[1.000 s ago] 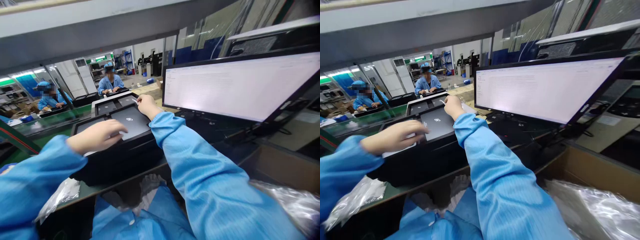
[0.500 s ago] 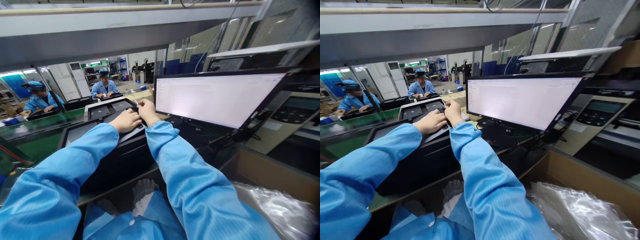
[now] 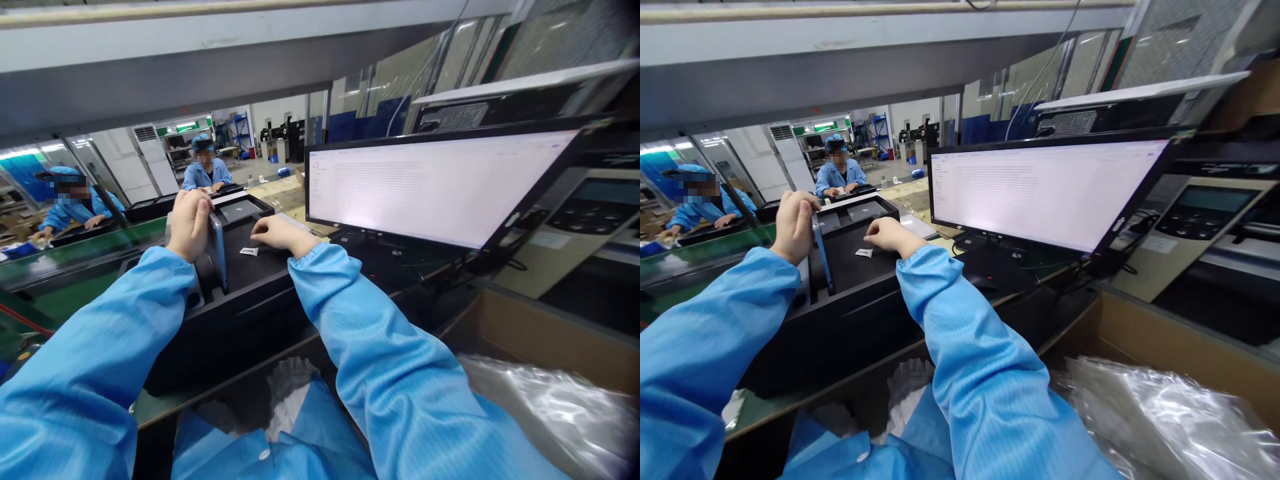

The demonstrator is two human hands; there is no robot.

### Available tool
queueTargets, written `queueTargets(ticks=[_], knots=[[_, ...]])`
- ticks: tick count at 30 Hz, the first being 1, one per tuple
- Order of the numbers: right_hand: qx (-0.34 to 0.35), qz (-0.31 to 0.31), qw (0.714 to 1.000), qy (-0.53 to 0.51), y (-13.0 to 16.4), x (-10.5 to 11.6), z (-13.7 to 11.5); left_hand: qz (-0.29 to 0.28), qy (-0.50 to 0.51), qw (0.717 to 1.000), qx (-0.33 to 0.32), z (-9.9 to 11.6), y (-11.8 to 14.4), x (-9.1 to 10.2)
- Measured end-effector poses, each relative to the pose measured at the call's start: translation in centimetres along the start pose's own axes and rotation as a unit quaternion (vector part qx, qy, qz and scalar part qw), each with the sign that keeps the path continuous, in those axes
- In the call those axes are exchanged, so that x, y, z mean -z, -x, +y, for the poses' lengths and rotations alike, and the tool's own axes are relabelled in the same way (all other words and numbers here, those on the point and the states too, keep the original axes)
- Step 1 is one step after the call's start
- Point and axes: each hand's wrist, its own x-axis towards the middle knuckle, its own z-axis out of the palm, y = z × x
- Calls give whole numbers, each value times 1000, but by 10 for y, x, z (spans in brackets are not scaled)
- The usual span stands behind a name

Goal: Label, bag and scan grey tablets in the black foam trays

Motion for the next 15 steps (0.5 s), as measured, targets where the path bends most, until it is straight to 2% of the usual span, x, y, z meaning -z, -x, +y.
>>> queueTargets(ticks=[2, 3, 5, 7, 9, 10, 12, 15], knots=[[-30, 84, 996, -29, -3, 4, 6, -56, -1, 998, -26, 8, 1, -13], [-48, 129, 989, -45, -4, 5, 10, -103, -1, 994, -38, 13, 3, -20], [-73, 214, 971, -75, -8, 8, 17, -249, 8, 967, -47, 26, 6, -34], [-77, 272, 954, -95, -10, 9, 21, -421, 18, 907, -9, 39, 11, -45], [-82, 290, 948, -103, -11, 9, 19, -533, 16, 845, 47, 51, 13, -47], [-89, 284, 949, -103, -9, 9, 17, -557, 10, 827, 72, 55, 13, -43], [-102, 250, 959, -91, -1, 12, 10, -570, 2, 816, 94, 58, 14, -20], [-97, 163, 981, -32, 29, 19, 7, -573, -33, 808, 131, 48, 30, 44]])
